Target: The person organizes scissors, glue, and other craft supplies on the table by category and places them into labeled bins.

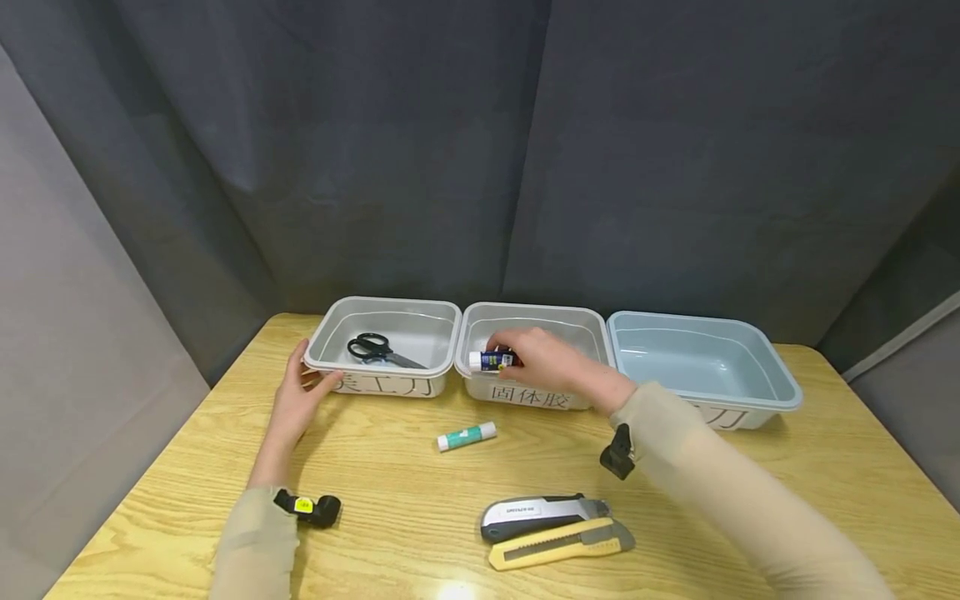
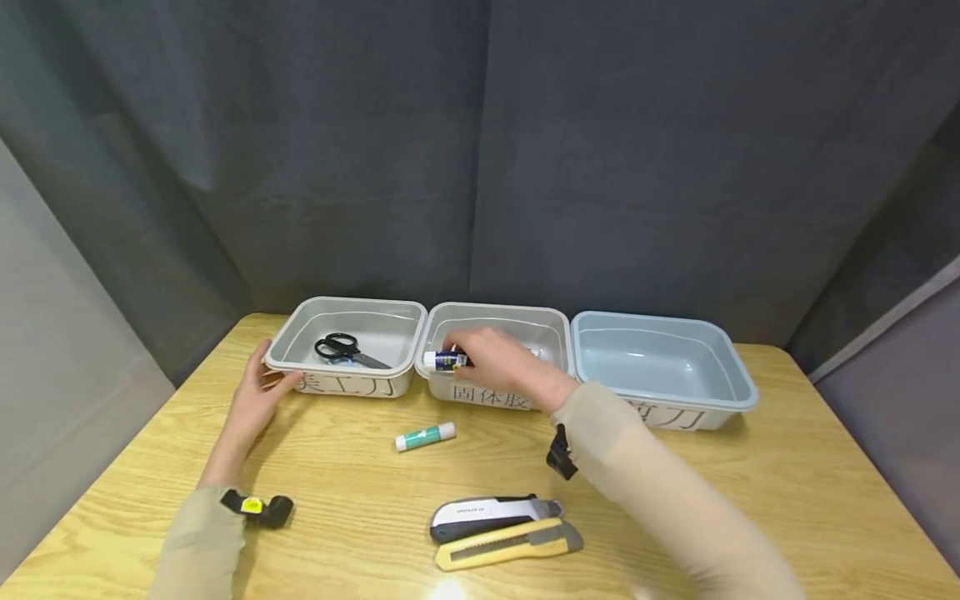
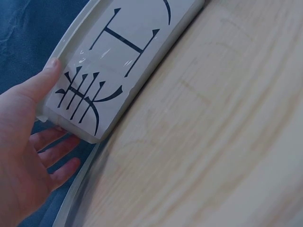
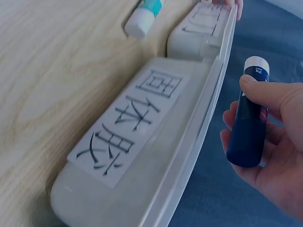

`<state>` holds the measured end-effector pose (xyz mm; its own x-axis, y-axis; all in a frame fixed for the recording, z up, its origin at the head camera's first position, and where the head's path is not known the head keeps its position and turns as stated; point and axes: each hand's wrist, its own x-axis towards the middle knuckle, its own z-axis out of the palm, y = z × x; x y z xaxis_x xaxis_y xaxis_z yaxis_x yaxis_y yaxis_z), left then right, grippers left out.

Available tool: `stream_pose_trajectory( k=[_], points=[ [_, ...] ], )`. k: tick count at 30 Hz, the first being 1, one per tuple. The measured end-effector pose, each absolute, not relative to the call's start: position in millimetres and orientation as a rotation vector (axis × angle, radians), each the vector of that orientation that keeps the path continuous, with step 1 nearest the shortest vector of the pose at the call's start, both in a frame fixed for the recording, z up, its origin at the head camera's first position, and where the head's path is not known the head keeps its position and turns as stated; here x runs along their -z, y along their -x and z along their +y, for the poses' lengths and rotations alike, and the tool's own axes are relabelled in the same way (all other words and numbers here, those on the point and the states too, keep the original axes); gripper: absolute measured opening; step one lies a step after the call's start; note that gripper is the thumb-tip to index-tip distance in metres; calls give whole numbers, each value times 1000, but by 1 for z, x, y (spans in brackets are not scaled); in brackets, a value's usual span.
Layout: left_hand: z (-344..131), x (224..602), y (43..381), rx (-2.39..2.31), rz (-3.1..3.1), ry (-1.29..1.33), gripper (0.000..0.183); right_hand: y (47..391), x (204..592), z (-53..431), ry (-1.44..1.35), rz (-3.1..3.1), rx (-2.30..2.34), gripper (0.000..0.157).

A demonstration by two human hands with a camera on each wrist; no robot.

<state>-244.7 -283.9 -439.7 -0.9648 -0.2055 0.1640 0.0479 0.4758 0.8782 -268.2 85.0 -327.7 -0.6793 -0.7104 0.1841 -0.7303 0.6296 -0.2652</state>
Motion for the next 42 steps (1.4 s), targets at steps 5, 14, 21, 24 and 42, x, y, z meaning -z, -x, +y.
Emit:
stream_pose_trajectory(
  k=[5, 14, 21, 24, 42],
  points=[
    [-283, 439, 245, 1499, -2475, -126, 87, 276, 326, 92, -1177, -2808, -482, 27],
    [-284, 442, 247, 1495, -2475, -121, 86, 294, 332, 104, -1085, -2848, -486, 32],
    [-284, 443, 247, 1492, -2476, -118, 86, 309, 344, 111, -993, -2922, -498, 32],
    [-285, 443, 247, 1492, -2474, -118, 86, 315, 349, 112, -968, -2940, -491, 32],
    [-283, 443, 247, 1508, -2464, -106, 87, 340, 375, 120, -735, -3103, -492, 29]
  ],
)
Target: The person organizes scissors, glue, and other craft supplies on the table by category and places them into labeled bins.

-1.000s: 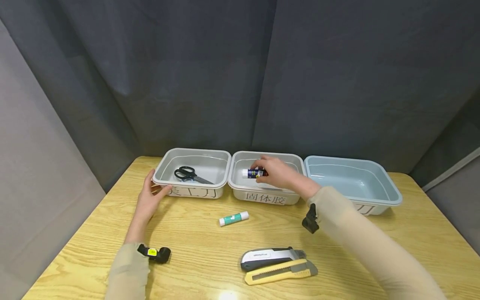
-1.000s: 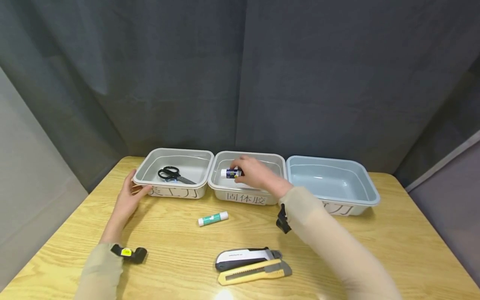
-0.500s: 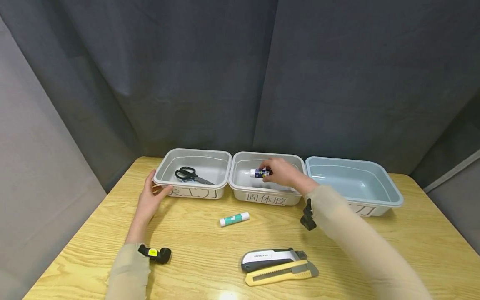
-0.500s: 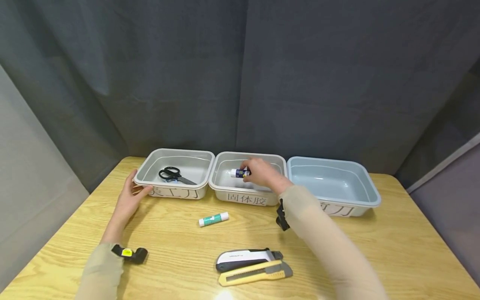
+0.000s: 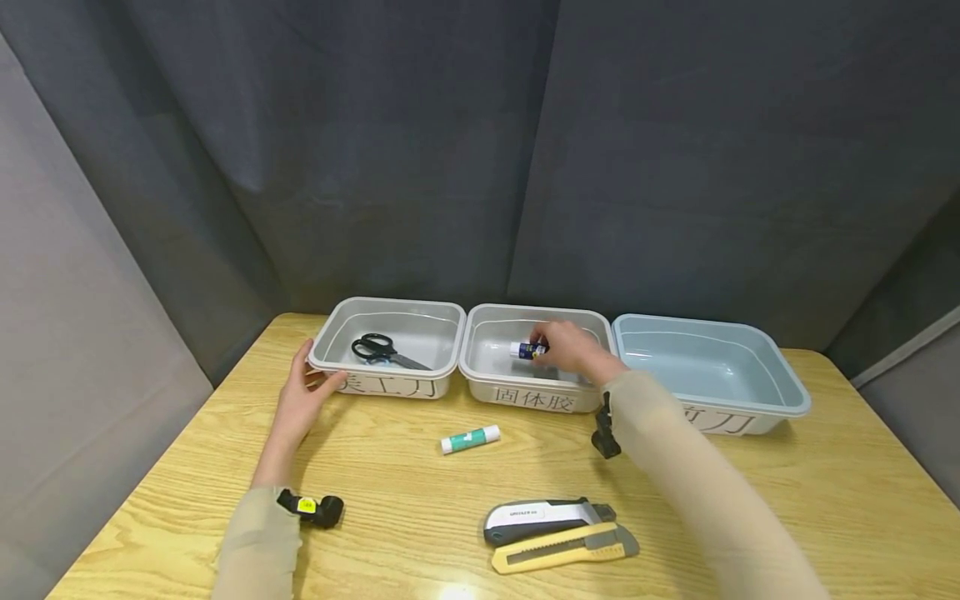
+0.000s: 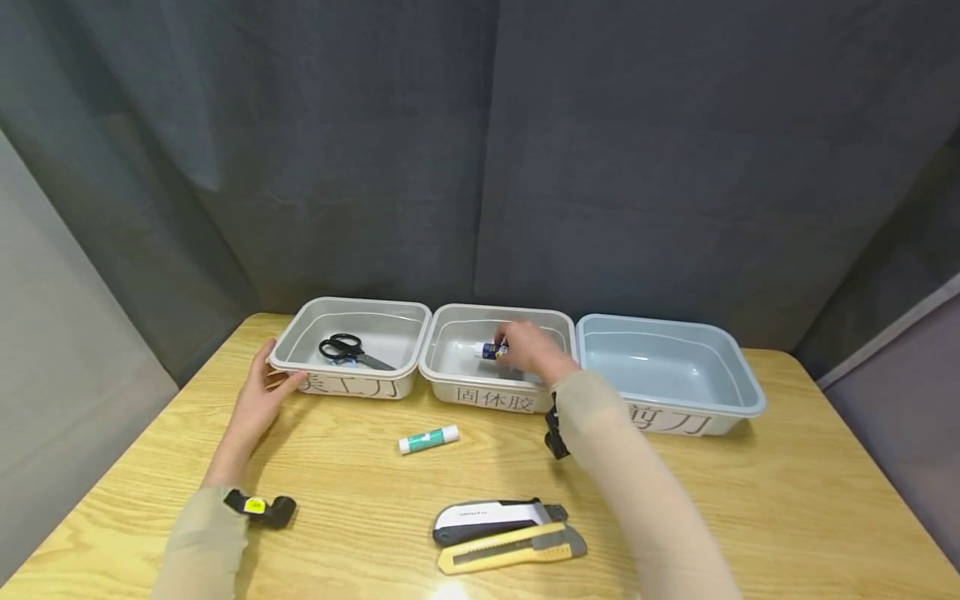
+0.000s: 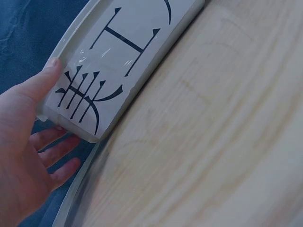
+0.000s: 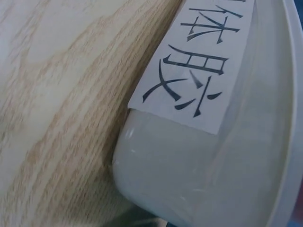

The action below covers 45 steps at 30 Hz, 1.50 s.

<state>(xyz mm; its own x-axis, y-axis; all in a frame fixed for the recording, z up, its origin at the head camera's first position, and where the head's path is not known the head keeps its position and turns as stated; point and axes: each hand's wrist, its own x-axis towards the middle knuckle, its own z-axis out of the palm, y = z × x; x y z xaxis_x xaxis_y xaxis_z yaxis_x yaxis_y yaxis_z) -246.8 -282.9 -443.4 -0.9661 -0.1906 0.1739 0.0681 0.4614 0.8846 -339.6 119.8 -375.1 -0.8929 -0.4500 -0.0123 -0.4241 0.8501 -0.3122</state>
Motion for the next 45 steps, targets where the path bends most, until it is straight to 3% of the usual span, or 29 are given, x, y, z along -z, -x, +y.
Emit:
stream_pose_trajectory(
  k=[15, 45],
  points=[
    [-283, 441, 244, 1497, -2466, -116, 85, 343, 384, 120, 595, 2946, 359, 34],
    [-284, 443, 243, 1498, -2461, -96, 84, 342, 390, 116, 661, 2986, 288, 26]
  ],
)
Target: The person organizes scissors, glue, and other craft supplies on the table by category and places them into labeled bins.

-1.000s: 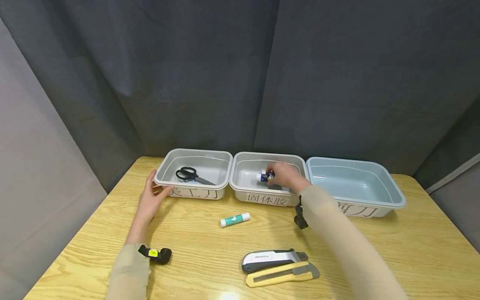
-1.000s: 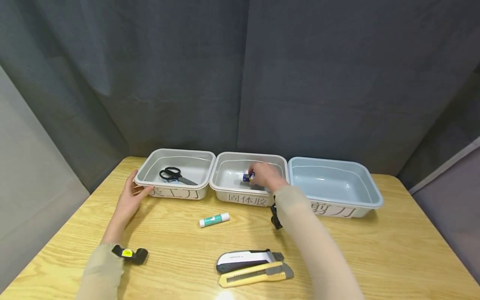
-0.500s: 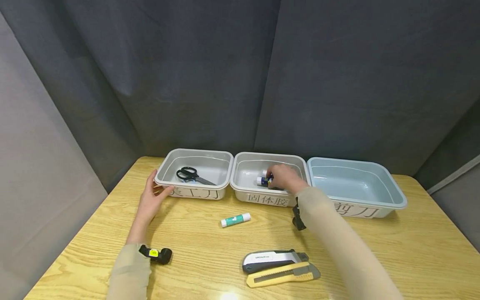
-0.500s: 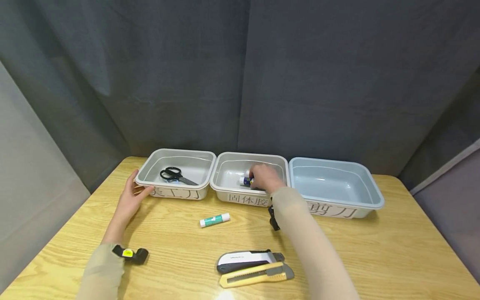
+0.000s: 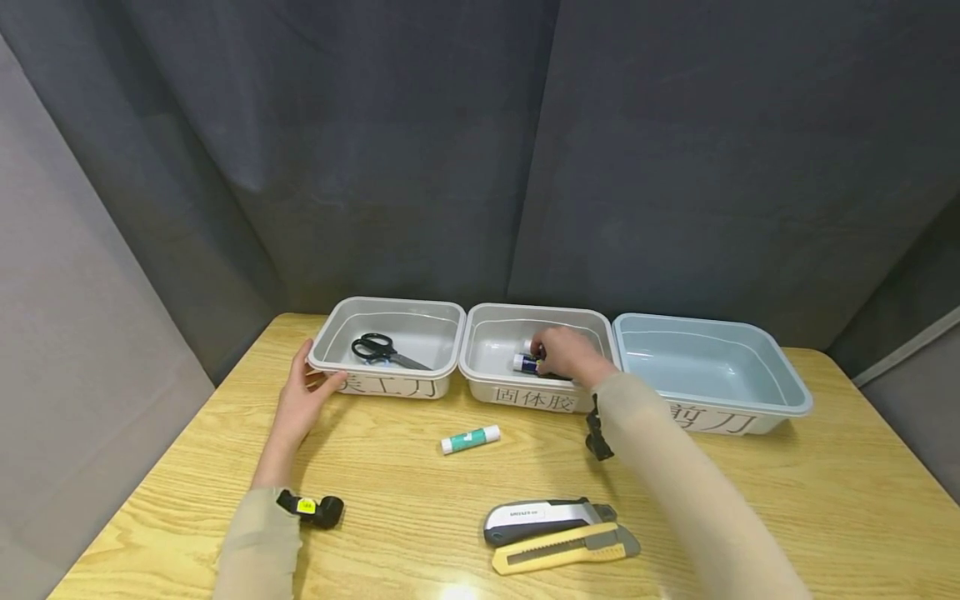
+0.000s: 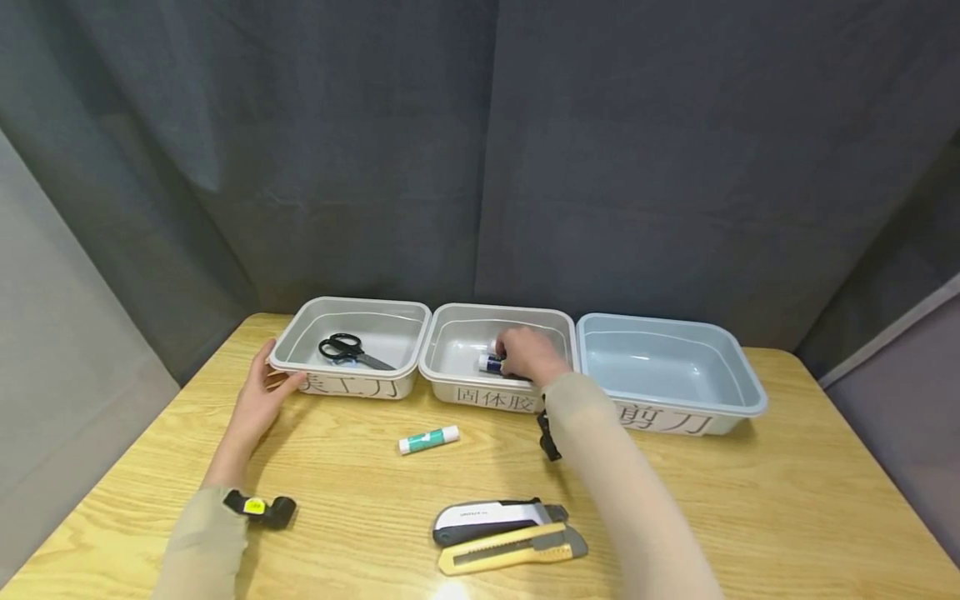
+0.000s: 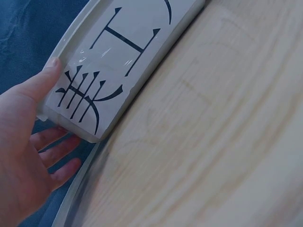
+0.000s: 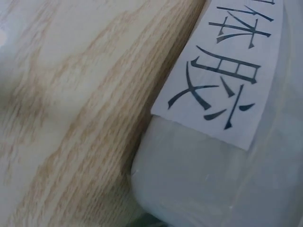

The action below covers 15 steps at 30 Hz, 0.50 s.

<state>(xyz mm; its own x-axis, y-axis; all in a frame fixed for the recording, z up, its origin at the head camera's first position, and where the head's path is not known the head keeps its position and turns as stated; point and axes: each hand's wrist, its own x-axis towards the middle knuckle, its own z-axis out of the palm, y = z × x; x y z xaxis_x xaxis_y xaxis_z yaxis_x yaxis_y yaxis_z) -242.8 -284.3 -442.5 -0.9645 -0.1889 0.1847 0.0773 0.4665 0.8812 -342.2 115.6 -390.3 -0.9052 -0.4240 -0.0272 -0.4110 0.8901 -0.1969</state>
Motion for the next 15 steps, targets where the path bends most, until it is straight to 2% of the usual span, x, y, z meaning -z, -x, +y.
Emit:
stream_pose_trajectory(
  k=[6, 15],
  points=[
    [-283, 443, 244, 1501, -2465, -99, 85, 338, 383, 114, 696, 2990, 308, 20],
    [-283, 444, 246, 1499, -2470, -102, 86, 327, 368, 110, 775, 2999, 438, 20]
  ],
)
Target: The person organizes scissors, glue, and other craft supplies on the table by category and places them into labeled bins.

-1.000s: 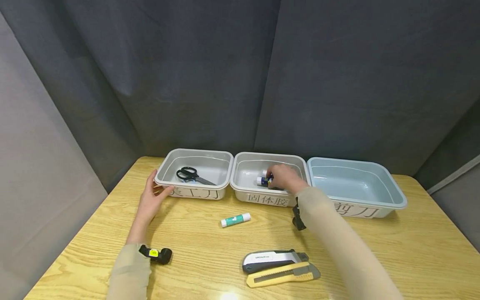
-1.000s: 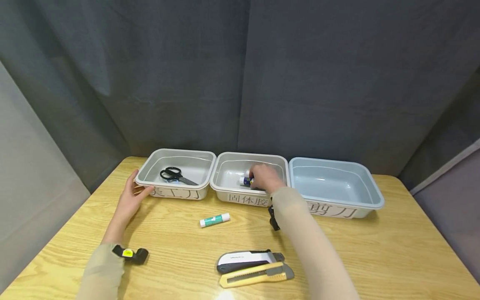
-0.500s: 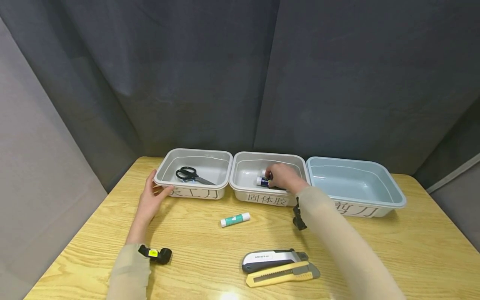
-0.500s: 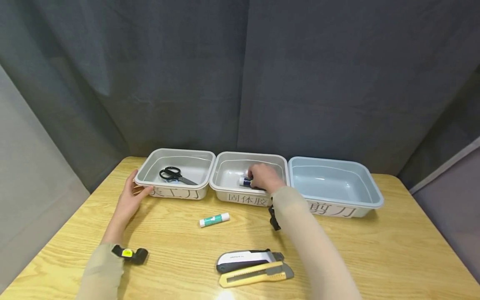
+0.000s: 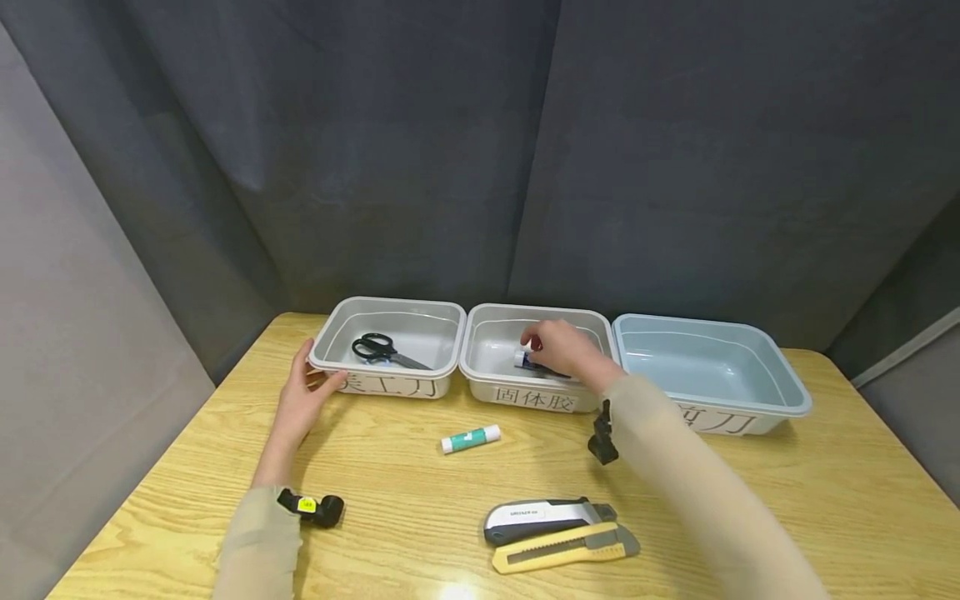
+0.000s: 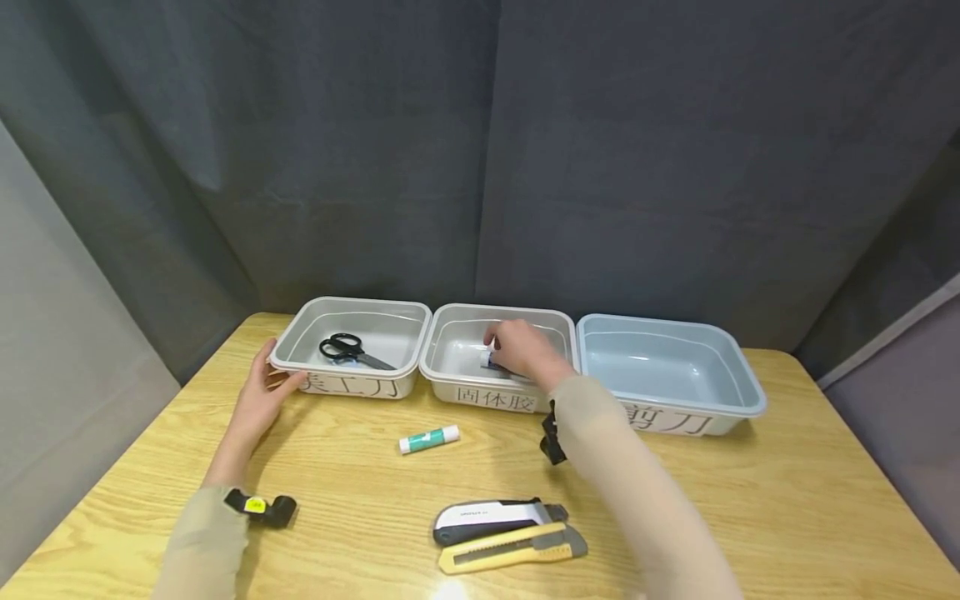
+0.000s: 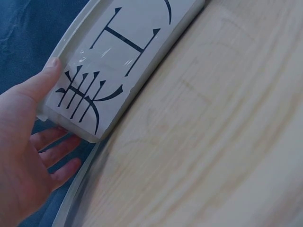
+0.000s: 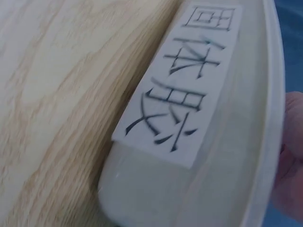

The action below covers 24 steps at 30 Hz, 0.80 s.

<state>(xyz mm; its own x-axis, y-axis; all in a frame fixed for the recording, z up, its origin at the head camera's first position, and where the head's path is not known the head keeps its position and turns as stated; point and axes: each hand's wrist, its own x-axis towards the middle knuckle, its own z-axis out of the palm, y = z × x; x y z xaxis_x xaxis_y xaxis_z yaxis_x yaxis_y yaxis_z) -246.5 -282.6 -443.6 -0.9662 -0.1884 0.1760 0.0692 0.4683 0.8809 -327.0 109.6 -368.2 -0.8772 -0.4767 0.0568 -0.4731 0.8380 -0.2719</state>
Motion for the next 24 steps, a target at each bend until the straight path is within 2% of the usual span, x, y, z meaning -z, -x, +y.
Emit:
stream_pose_trajectory(
  k=[24],
  points=[
    [-282, 442, 248, 1497, -2478, -118, 85, 271, 348, 84, 1328, 3058, 595, 16]
  ],
)
